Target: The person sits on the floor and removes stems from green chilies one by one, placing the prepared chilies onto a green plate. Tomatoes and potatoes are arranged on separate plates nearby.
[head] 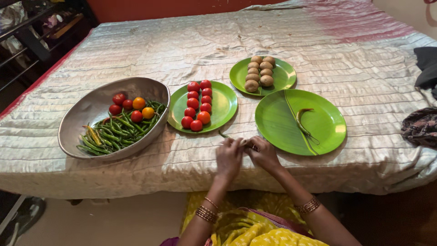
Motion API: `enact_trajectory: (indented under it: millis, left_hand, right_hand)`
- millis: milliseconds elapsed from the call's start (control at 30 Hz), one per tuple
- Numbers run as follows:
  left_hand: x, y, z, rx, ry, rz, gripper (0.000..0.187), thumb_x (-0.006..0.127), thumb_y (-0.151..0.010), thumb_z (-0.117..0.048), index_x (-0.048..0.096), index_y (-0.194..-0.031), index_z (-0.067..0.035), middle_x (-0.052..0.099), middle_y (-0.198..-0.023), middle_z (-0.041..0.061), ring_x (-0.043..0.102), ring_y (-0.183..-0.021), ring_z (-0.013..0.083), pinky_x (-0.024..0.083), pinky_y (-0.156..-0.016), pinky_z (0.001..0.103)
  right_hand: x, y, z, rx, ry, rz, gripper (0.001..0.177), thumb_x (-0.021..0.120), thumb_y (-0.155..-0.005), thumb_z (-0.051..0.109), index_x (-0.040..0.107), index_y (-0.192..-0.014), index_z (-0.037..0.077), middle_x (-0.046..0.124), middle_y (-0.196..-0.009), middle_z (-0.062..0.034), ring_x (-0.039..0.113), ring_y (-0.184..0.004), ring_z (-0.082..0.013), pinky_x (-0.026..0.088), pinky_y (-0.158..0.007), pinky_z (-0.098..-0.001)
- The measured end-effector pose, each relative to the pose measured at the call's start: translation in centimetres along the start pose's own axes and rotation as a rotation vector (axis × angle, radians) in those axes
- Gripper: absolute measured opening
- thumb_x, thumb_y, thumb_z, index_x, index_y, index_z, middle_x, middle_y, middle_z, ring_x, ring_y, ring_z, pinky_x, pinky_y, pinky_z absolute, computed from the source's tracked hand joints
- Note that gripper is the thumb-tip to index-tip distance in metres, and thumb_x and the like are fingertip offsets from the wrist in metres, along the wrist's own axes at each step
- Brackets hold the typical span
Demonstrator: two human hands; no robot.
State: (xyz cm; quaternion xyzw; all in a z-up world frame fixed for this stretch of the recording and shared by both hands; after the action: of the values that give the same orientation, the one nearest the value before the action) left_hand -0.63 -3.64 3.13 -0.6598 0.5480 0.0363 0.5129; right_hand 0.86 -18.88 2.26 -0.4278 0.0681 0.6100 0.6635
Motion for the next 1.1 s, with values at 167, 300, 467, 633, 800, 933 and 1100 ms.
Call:
enact_trajectory:
  millis: [167,300,467,633,800,933,1100]
  left_hand:
    - [0.4,-0.3,-0.7,-0.004,-0.071,0.021,0.033,0.070,-0.089,-0.018,0.071,-0.122,-0.014,0.065,-0.106,0.010,0.062,-0.098,0.0308,0.046,-0.084,0.047]
    - [1.0,-2.8,1.1,-0.056,-0.245,0.063,0.023,0.068,-0.091,-0.017,0.072,-0.114,-0.016,0.065,-0.108,0.008,0.063,-0.096,0.0291,0.046,-0.084,0.047]
    - [-0.2,-4.2,3.7,-0.103,-0.321,-0.077,0.021,0.068,-0.090,-0.024,0.072,-0.110,-0.016,0.065,-0.108,0.009,0.062,-0.100,0.0307,0.045,-0.083,0.047]
    - [0.0,-3.7,4.2,-0.117,-0.322,-0.087,0.023,0.066,-0.092,-0.019,0.071,-0.113,-0.016,0.065,-0.108,0.008,0.062,-0.101,0.0302,0.045,-0.084,0.047]
    - [-0.3,-3.2,3.7,-0.036,-0.275,-0.083,0.025,0.068,-0.091,-0.016,0.069,-0.116,-0.011,0.064,-0.108,0.010,0.062,-0.099,0.0313,0.045,-0.084,0.048]
    - [-0.4,-2.7,3.1,-0.010,-0.247,0.008,0.027,0.065,-0.087,-0.010,0.069,-0.114,-0.010,0.064,-0.107,0.010,0.063,-0.099,0.0317,0.046,-0.084,0.048]
    - [-0.6,-1.4,1.1,0.029,-0.050,0.044,0.022,0.067,-0.090,-0.013,0.070,-0.112,-0.011,0.065,-0.103,0.010,0.063,-0.094,0.0324,0.045,-0.082,0.050]
  right_hand:
    - [1.1,0.0,-1.4,0.045,-0.017,0.042,0.013,0.073,-0.090,0.020,0.071,-0.098,0.010,0.071,-0.091,-0.0029,0.069,-0.074,-0.0186,0.056,-0.070,-0.0338]
    - [1.0,0.1,-1.4,0.026,0.067,0.033,0.017,0.070,-0.092,0.023,0.071,-0.103,0.011,0.073,-0.095,-0.0027,0.069,-0.073,-0.0199,0.054,-0.069,-0.0366]
    - [0.0,0.2,-0.1,0.021,0.061,0.007,0.019,0.071,-0.093,0.023,0.072,-0.107,0.009,0.072,-0.094,-0.0061,0.069,-0.075,-0.0233,0.053,-0.070,-0.0385]
    - [-0.7,0.3,1.2,-0.028,-0.036,-0.028,0.020,0.075,-0.087,0.016,0.072,-0.105,0.007,0.071,-0.093,-0.0073,0.072,-0.080,-0.0207,0.056,-0.071,-0.0360]
    - [-0.8,0.3,1.5,0.011,-0.057,-0.019,0.021,0.079,-0.083,0.013,0.072,-0.102,0.008,0.068,-0.087,-0.0057,0.069,-0.072,-0.0172,0.055,-0.066,-0.0332]
    - [-0.7,0.3,1.2,0.025,-0.016,-0.016,0.020,0.081,-0.081,0.013,0.073,-0.100,0.008,0.064,-0.080,-0.0060,0.063,-0.066,-0.0180,0.052,-0.063,-0.0347]
    - [-0.7,0.3,1.2,-0.008,-0.033,-0.048,0.020,0.082,-0.079,0.013,0.073,-0.096,0.008,0.065,-0.080,-0.0053,0.064,-0.065,-0.0169,0.053,-0.062,-0.0333]
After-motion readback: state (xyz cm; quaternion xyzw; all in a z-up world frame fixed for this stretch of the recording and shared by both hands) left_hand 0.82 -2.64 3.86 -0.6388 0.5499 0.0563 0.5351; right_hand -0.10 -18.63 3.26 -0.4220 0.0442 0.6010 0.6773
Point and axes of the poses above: each hand's wrist, its own y-axis away from the middle knuckle, its own x-axis out of the palm, z = x × y, the point moved 5 cm from there along -y, towards the middle knuckle
